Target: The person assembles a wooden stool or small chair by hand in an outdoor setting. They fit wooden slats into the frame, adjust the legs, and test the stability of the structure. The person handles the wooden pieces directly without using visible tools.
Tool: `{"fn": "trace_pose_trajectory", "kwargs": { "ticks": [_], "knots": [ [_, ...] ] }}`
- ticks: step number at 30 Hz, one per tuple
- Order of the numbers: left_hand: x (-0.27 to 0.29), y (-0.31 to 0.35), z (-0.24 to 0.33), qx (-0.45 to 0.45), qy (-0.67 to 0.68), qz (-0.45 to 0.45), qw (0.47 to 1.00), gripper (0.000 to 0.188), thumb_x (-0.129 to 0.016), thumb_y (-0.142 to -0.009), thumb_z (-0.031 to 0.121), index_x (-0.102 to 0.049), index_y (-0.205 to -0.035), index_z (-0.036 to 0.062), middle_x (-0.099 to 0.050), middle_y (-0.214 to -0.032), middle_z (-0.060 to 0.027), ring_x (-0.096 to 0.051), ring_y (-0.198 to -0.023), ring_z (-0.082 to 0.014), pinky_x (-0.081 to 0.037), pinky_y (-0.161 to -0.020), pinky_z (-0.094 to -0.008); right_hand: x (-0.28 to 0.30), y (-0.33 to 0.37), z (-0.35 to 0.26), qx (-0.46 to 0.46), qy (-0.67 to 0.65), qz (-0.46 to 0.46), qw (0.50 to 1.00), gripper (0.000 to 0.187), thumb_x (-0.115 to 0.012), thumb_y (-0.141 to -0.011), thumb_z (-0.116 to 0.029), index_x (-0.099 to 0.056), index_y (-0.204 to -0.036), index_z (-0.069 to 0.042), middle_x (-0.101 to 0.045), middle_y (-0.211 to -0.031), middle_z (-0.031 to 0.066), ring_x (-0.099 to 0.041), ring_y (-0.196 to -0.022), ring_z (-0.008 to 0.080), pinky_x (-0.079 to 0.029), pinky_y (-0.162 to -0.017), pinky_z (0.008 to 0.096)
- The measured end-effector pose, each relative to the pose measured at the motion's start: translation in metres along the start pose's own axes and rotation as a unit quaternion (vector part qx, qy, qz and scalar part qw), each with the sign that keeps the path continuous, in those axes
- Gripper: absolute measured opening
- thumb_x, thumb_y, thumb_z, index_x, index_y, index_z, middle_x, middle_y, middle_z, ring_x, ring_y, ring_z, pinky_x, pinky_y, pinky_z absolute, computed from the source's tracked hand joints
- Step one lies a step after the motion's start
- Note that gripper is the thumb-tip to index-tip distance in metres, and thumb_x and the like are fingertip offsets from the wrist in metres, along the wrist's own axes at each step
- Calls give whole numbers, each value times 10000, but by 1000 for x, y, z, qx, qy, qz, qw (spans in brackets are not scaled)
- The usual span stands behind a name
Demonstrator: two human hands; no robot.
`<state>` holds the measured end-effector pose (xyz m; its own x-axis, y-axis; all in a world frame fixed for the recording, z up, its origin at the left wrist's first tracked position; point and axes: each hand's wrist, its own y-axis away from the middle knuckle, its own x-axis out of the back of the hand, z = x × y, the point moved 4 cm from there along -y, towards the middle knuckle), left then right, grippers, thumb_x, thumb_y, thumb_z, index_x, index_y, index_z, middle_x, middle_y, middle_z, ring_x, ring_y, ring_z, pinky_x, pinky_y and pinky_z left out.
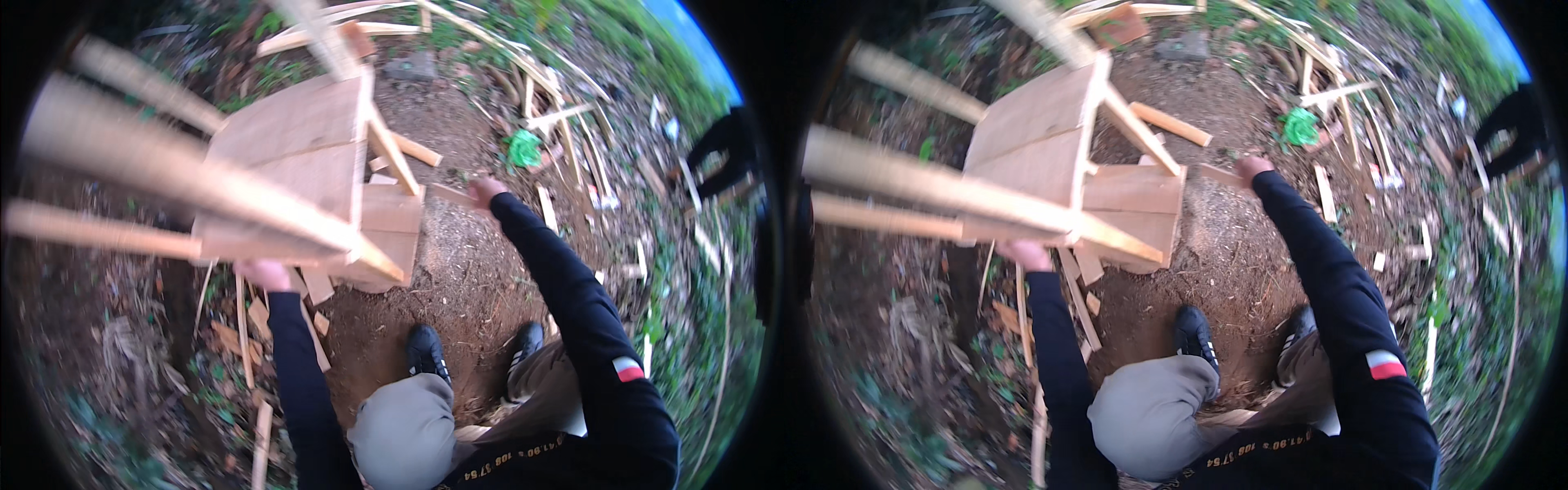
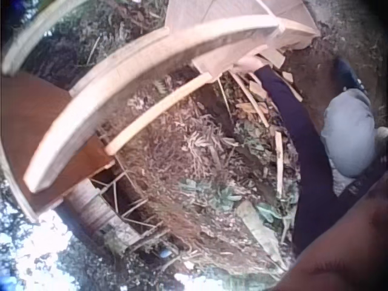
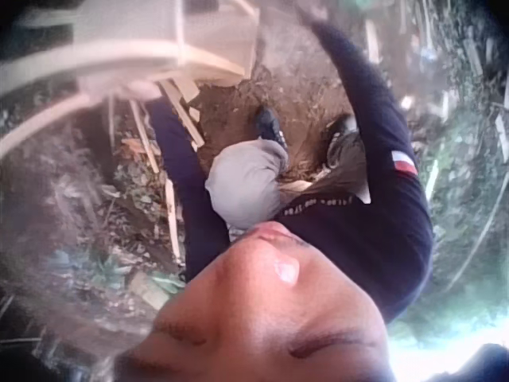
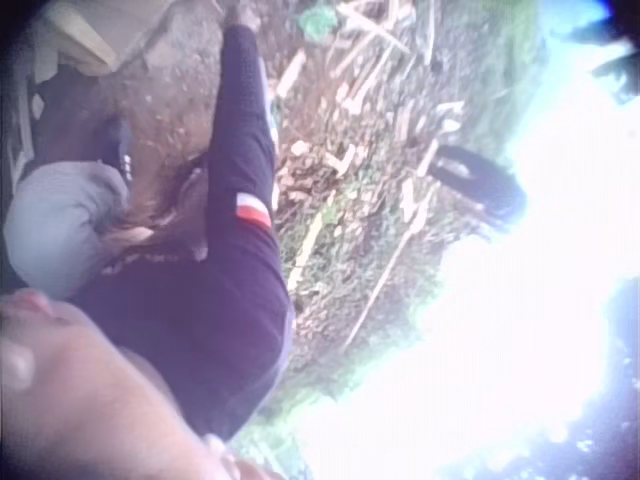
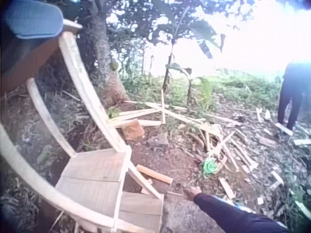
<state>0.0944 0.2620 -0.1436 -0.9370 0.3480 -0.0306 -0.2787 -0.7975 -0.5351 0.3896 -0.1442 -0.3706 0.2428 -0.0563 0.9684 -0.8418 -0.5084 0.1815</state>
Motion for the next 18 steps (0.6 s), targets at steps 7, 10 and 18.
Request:
{"fn": "trace_pose_trajectory", "kwargs": {
  "ticks": [7, 10, 18],
  "knots": [
    [-6, 9, 12, 113, 228, 8, 967, 196, -527, -834, 46, -490, -642, 33, -492, -546, 3, -471, -431, -87, -362, -406, -257, 159, 85, -26, 70, -78, -438, 893, 330, -847, -703, -160, -626, -933, -76, -663, -793, 76, -682, -667, 196, -590, -566, 327],
    [-11, 11, 1, 117, 240, -28, 963, 168, -556, -833, 46, -551, -667, 19, -525, -561, 19, -478, -442, -75, -365, -426, -256, 175, 103, -93, 273, -156, -271, 910, 249, -777, -770, -181, -627, -939, -76, -678, -795, 59, -657, -687, 144, -542, -601, 300],
    [-14, 13, 8, 75, 196, -5, 978, 188, -612, -840, 61, -589, -683, -40, -572, -598, 18, -509, -542, -58, -373, -507, -264, 83, 33, -223, 345, -342, -11, 874, 258, -756, -811, -188, -599, -984, -79, -582, -823, -4, -546, -751, 100, -469, -661, 288]
  ]
}}
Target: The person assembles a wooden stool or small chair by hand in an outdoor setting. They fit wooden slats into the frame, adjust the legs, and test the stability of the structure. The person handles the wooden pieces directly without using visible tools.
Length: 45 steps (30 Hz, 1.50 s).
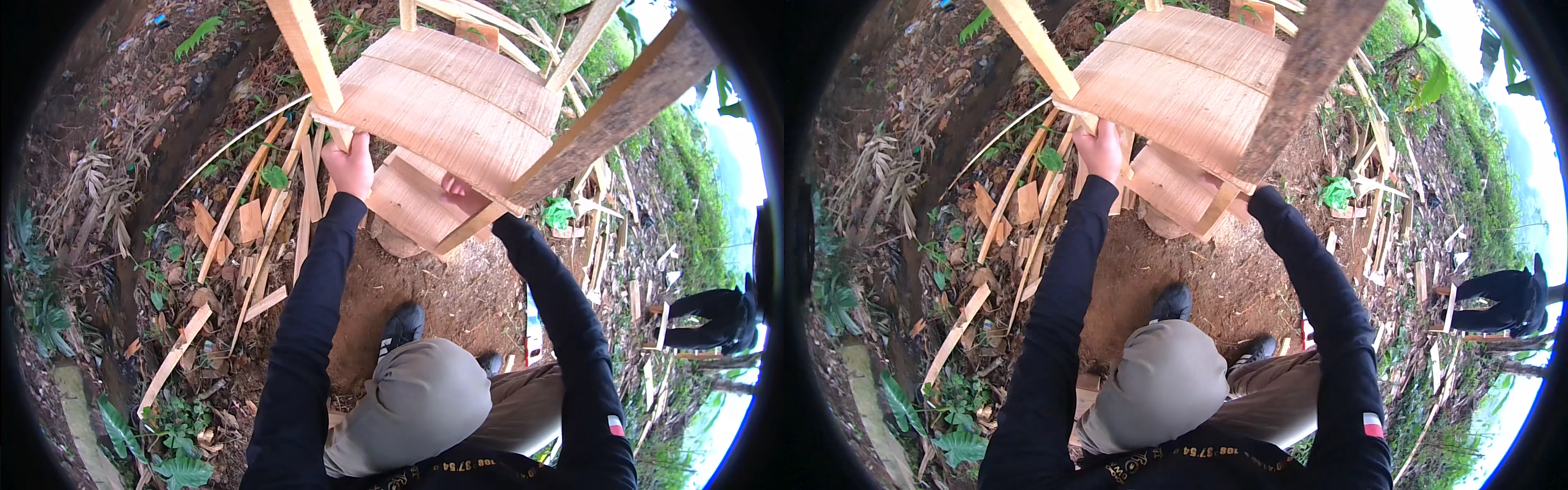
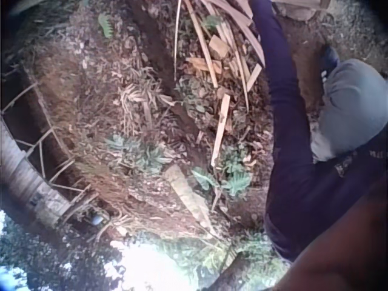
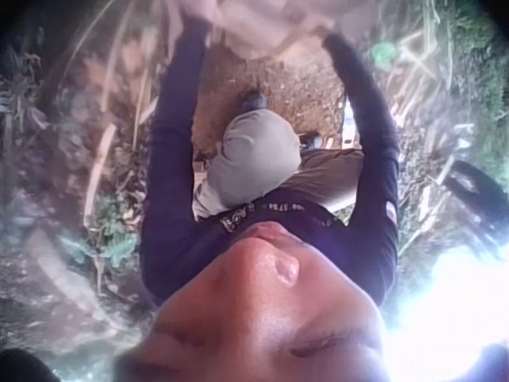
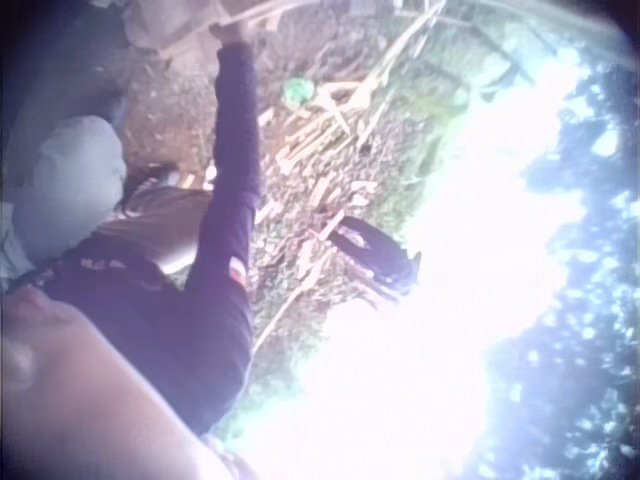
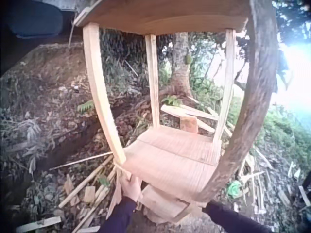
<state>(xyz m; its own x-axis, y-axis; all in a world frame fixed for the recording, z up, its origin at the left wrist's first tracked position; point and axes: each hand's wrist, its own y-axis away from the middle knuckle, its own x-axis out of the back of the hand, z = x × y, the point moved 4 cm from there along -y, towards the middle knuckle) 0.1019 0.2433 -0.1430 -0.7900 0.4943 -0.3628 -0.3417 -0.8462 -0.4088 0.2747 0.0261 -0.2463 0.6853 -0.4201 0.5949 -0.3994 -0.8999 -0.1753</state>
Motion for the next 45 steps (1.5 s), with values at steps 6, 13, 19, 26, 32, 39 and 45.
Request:
{"fn": "trace_pose_trajectory", "kwargs": {
  "ticks": [6, 13, 19, 26, 32, 39, 45],
  "knots": [
    [2, 2, 5, 12, -27, 6, 1000, 207, -602, -806, 49, -539, -627, -32, -514, -546, 21, -481, -526, -55, -358, -490, -277, -19, -21, -3, 47, 51, 124, 990, 381, -740, -819, -289, -618, -1114, -80, -609, -888, 94, -611, -863, 250, -496, -762, 386],
    [3, 1, 8, 9, -28, 21, 999, 216, -585, -801, 59, -518, -618, -33, -482, -508, 4, -467, -483, -63, -338, -461, -290, -17, -1, -54, 87, 283, 29, 955, 416, -733, -780, -197, -648, -1168, -77, -565, -1014, 132, -599, -941, 326, -494, -809, 413],
    [-4, 3, 14, -26, -35, 12, 999, 210, -592, -800, 53, -524, -622, -36, -490, -528, 22, -453, -510, -47, -341, -475, -276, -15, 6, -40, 128, 266, 25, 955, 415, -707, -768, -115, -657, -1180, -117, -545, -1000, 121, -585, -910, 303, -498, -798, 396],
    [-2, 3, 12, 10, -14, 12, 1000, 210, -592, -798, 50, -518, -624, -41, -491, -543, 23, -450, -530, -43, -343, -491, -270, -17, 6, -43, 112, 263, 17, 958, 429, -706, -755, -82, -663, -1179, -129, -534, -991, 110, -564, -968, 291, -489, -823, 395],
    [5, 1, 3, 9, -28, -6, 1000, 182, -599, -797, 47, -570, -645, -48, -522, -568, 31, -467, -543, -43, -359, -503, -263, -25, 7, -40, 128, 322, 31, 938, 415, -708, -757, -85, -672, -1168, -134, -524, -982, 97, -545, -932, 286, -486, -811, 396],
    [-6, 5, 15, 107, 50, -94, 989, 93, -668, -828, 58, -593, -797, 13, -521, -613, 38, -483, -543, -46, -367, -508, -232, -28, 4, 8, 153, 195, 54, 967, 319, -664, -794, -148, -694, -1111, -146, -510, -958, 84, -508, -882, 249, -432, -845, 344],
    [41, 69, 19, -163, -187, 68, 966, 287, -690, -842, 179, -446, -942, 66, -463, -899, -34, -476, -745, -121, -438, -678, -273, -21, 6, 7, 78, -42, 67, 994, 266, -624, -838, -176, -694, -1093, -148, -506, -945, 76, -498, -914, 252, -415, -861, 357]
  ]
}}
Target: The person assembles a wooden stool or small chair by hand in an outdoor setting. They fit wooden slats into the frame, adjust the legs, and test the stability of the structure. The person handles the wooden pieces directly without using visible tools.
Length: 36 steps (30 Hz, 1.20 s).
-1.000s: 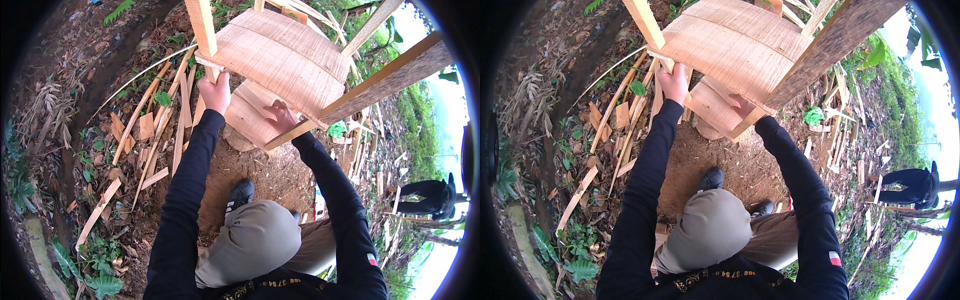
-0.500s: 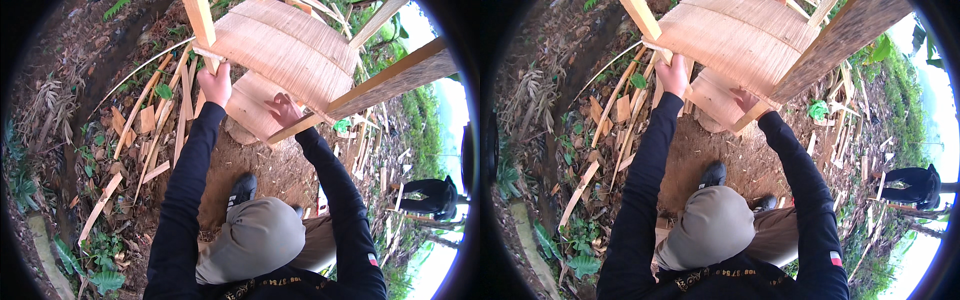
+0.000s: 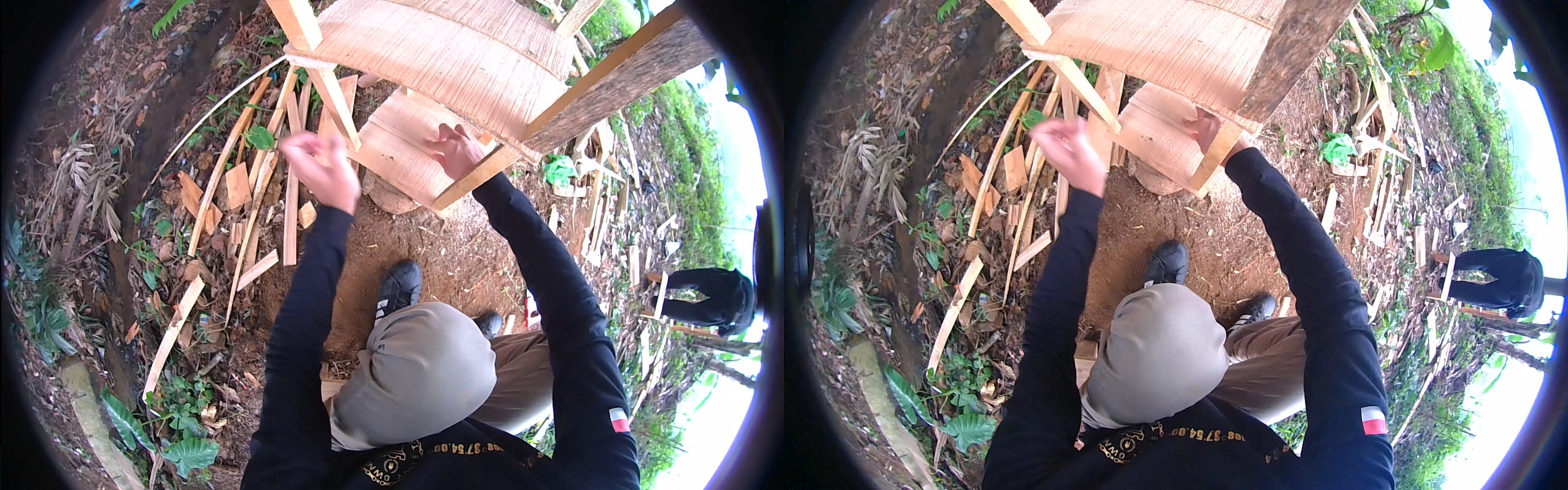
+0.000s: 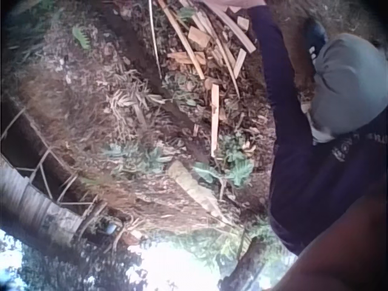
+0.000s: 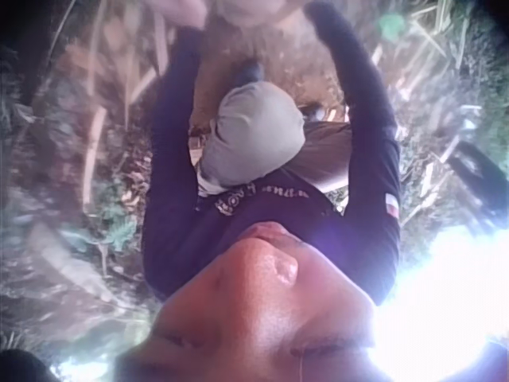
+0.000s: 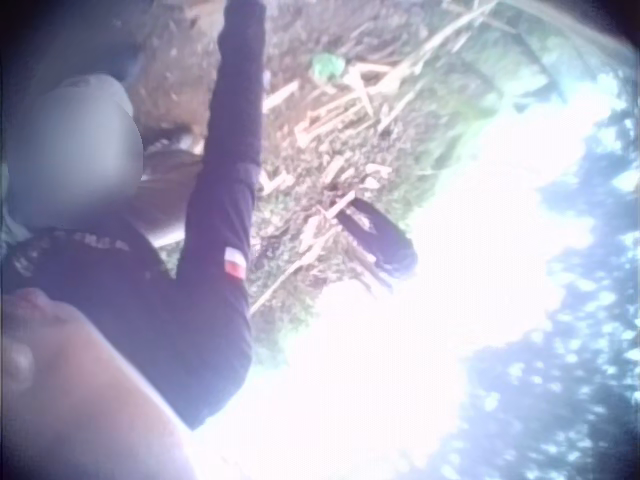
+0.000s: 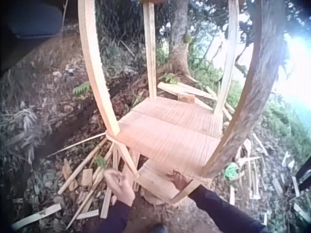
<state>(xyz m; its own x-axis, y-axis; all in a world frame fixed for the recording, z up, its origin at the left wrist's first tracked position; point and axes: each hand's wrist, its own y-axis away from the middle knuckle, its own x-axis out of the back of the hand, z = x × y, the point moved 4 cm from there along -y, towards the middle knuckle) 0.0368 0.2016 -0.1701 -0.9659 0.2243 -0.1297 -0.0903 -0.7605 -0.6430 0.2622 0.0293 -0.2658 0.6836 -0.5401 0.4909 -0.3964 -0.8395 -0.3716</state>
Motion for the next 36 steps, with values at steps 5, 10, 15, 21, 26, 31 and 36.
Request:
{"fn": "trace_pose_trajectory", "kwargs": {
  "ticks": [5, 10, 15, 21, 26, 31, 36],
  "knots": [
    [-63, 32, -15, -36, -189, -377, 906, 319, -652, -876, 270, -617, -1010, -17, -646, -1049, -202, -622, -1009, -340, -497, -858, -411, -12, -10, -48, -41, 341, -108, 933, 301, -669, -844, -163, -699, -1141, -204, -535, -967, 87, -536, -929, 270, -430, -884, 400],
    [-115, 35, -64, -10, -438, -511, 739, 677, -664, -806, 530, -614, -1173, -37, -514, -1281, -250, -447, -1261, -356, -403, -1031, -439, -16, -12, -40, 60, 373, -77, 923, 299, -694, -811, -159, -711, -1108, -194, -558, -903, 87, -555, -907, 253, -424, -911, 396],
    [-123, 39, -56, 48, -452, -524, 720, 813, -677, -751, 631, -601, -1173, -60, -488, -1339, -244, -438, -1296, -342, -412, -1043, -425, -13, -9, -24, -1, 375, -136, 917, 345, -676, -806, -138, -693, -1142, -216, -544, -1006, 91, -545, -965, 269, -394, -949, 426],
    [-117, 36, -77, -6, -436, -459, 775, 843, -686, -727, 666, -601, -1144, -61, -521, -1316, -235, -506, -1248, -318, -459, -999, -417, -5, -13, -24, 91, 346, -70, 931, 350, -681, -769, -169, -697, -1114, -227, -536, -930, 91, -548, -936, 296, -453, -786, 437],
    [-118, 38, -69, -43, -381, -454, 804, 788, -745, -693, 602, -622, -1051, -90, -607, -1148, -251, -590, -1110, -341, -486, -947, -389, 21, 4, -32, 28, 272, -50, 961, 238, -629, -807, -123, -699, -1034, -127, -654, -915, 103, -627, -877, 310, -484, -878, 387],
    [-109, 33, -74, -24, -382, -470, 795, 801, -741, -703, 599, -620, -1083, -96, -586, -1187, -259, -576, -1129, -350, -468, -974, -383, 61, 23, -65, -165, 260, 83, 948, 179, -610, -835, -173, -643, -800, -1, -671, -782, 185, -666, -765, 354, -536, -749, 413],
    [-106, 35, -80, 15, -367, -478, 798, 830, -741, -705, 599, -598, -1128, -100, -558, -1244, -258, -559, -1158, -341, -456, -994, -377, 57, 62, -31, -543, -84, -35, 835, 368, -595, -945, -366, -588, -848, -12, -640, -761, 116, -690, -764, 246, -577, -665, 362]
  ]
}}
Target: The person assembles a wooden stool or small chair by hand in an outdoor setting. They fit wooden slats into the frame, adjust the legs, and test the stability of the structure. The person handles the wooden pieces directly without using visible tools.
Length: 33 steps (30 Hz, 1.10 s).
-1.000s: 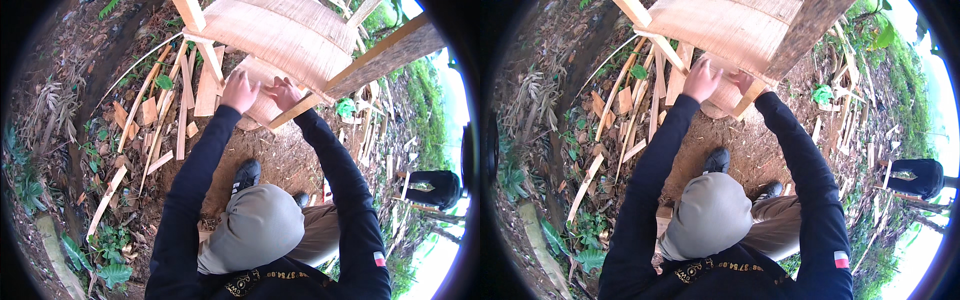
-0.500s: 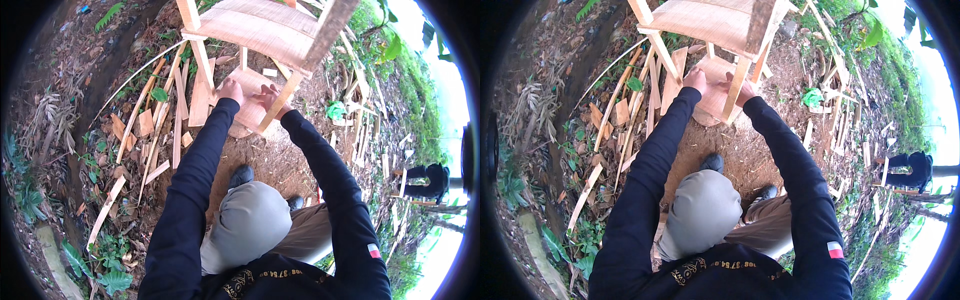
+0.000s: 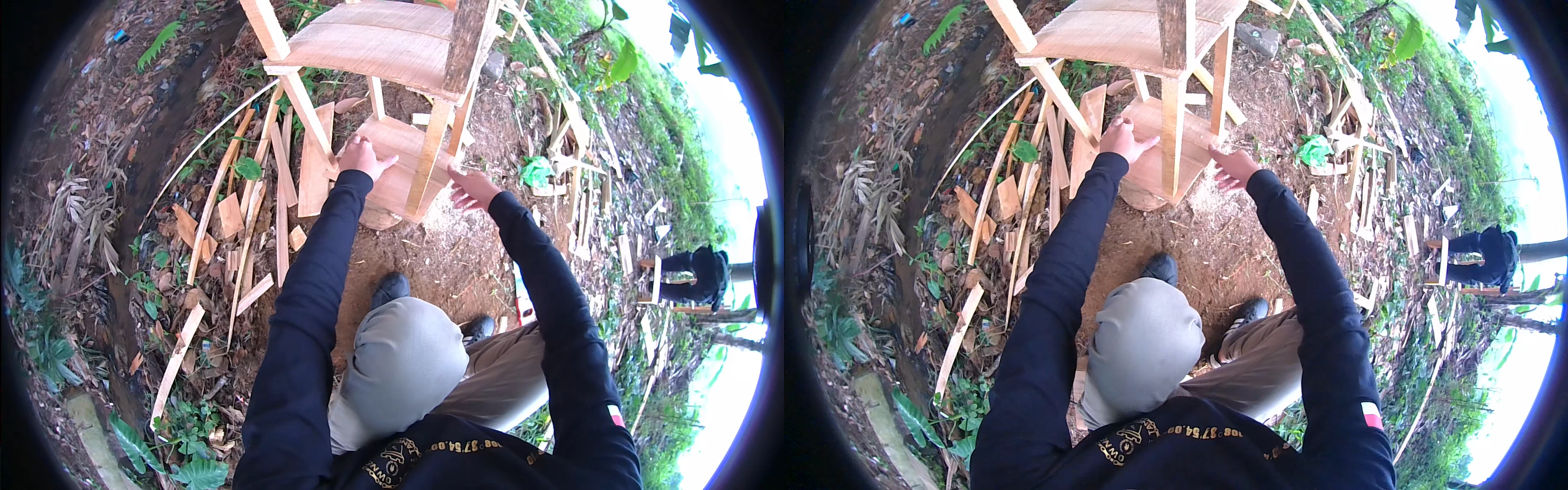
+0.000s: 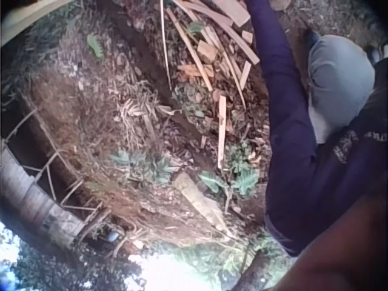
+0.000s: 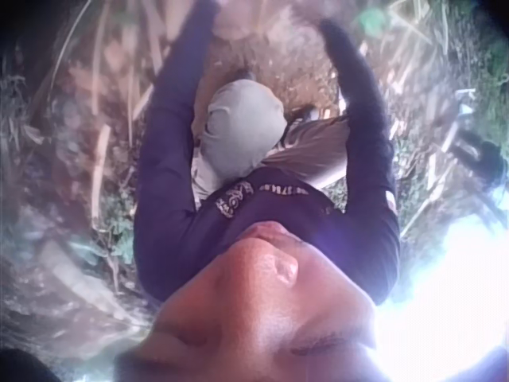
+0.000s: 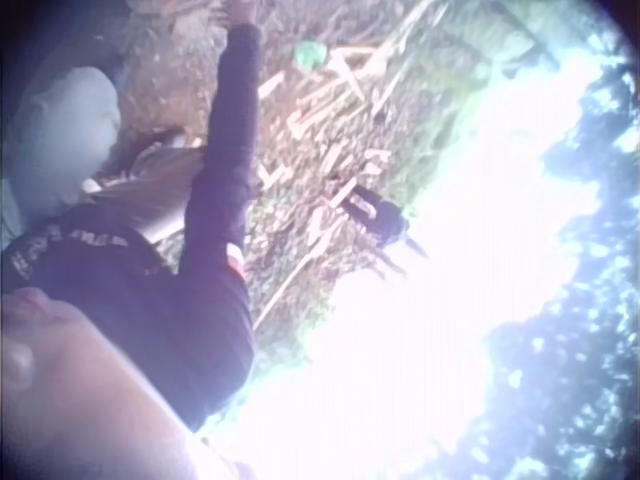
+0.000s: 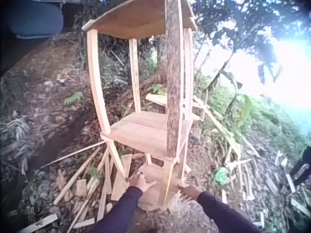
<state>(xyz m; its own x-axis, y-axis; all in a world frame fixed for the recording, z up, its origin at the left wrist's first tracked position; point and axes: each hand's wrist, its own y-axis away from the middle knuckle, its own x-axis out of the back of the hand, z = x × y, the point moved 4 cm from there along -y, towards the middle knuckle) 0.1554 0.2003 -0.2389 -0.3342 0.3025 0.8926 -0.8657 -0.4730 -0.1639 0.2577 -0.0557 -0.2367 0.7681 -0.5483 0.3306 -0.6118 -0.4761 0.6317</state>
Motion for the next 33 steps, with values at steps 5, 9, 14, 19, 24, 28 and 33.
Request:
{"fn": "trace_pose_trajectory", "kwargs": {
  "ticks": [5, 9, 14, 19, 24, 28, 33],
  "knots": [
    [-5, 1, 3, -8, -27, 33, 999, 869, -746, -704, 586, -548, -1205, -96, -482, -1339, -278, -488, -1247, -356, -410, -1048, -375, -16, -5, 13, 85, -307, -135, 938, 394, -589, -962, -340, -552, -1014, 49, -628, -884, 142, -696, -816, 267, -599, -698, 352],
    [-7, 7, 10, -9, -25, 48, 998, 891, -727, -731, 583, -515, -1239, -118, -421, -1389, -318, -434, -1300, -386, -355, -1099, -379, -22, -13, 27, 103, -327, -146, 928, 355, -598, -963, -282, -529, -1075, 48, -622, -900, 130, -694, -814, 273, -600, -728, 347],
    [-2, 9, 5, -5, 9, 37, 999, 996, -737, -700, 608, -437, -1335, -99, -380, -1418, -328, -363, -1352, -389, -309, -1129, -391, -33, -15, 37, 117, -393, -157, 898, 409, -573, -976, -229, -460, -1244, 58, -575, -1158, 170, -635, -1025, 274, -564, -895, 392],
    [-6, 14, -5, 62, 44, 114, 991, 1284, -802, -552, 666, -281, -1402, -143, -356, -1426, -335, -337, -1366, -389, -262, -1141, -470, -34, -15, 37, 132, -400, -132, 897, 392, -555, -980, -201, -461, -1245, 72, -582, -1160, 176, -634, -1039, 290, -567, -898, 401],
    [-21, 9, -4, 57, 79, 50, 994, 1296, -795, -562, 674, -274, -1386, -180, -346, -1425, -351, -328, -1371, -395, -261, -1147, -438, -27, -18, 52, 114, -400, -106, 903, 310, -513, -994, -121, -482, -1243, 60, -598, -1172, 185, -632, -1062, 308, -561, -919, 415],
    [-26, -4, -34, 33, 57, 41, 997, 1271, -787, -580, 670, -289, -1376, -186, -340, -1423, -361, -325, -1373, -399, -253, -1155, -424, -38, -21, 39, 140, -384, -113, 906, 423, -591, -963, -222, -479, -1227, 90, -594, -1138, 181, -643, -1024, 294, -573, -900, 406],
    [-24, -1, -24, 45, 67, 17, 997, 1277, -795, -576, 662, -280, -1386, -181, -305, -1444, -364, -301, -1389, -397, -242, -1163, -413, -36, -22, 47, 161, -394, -107, 899, 424, -603, -956, -222, -487, -1223, 87, -597, -1146, 177, -645, -1023, 296, -577, -894, 410]
  ]
}}
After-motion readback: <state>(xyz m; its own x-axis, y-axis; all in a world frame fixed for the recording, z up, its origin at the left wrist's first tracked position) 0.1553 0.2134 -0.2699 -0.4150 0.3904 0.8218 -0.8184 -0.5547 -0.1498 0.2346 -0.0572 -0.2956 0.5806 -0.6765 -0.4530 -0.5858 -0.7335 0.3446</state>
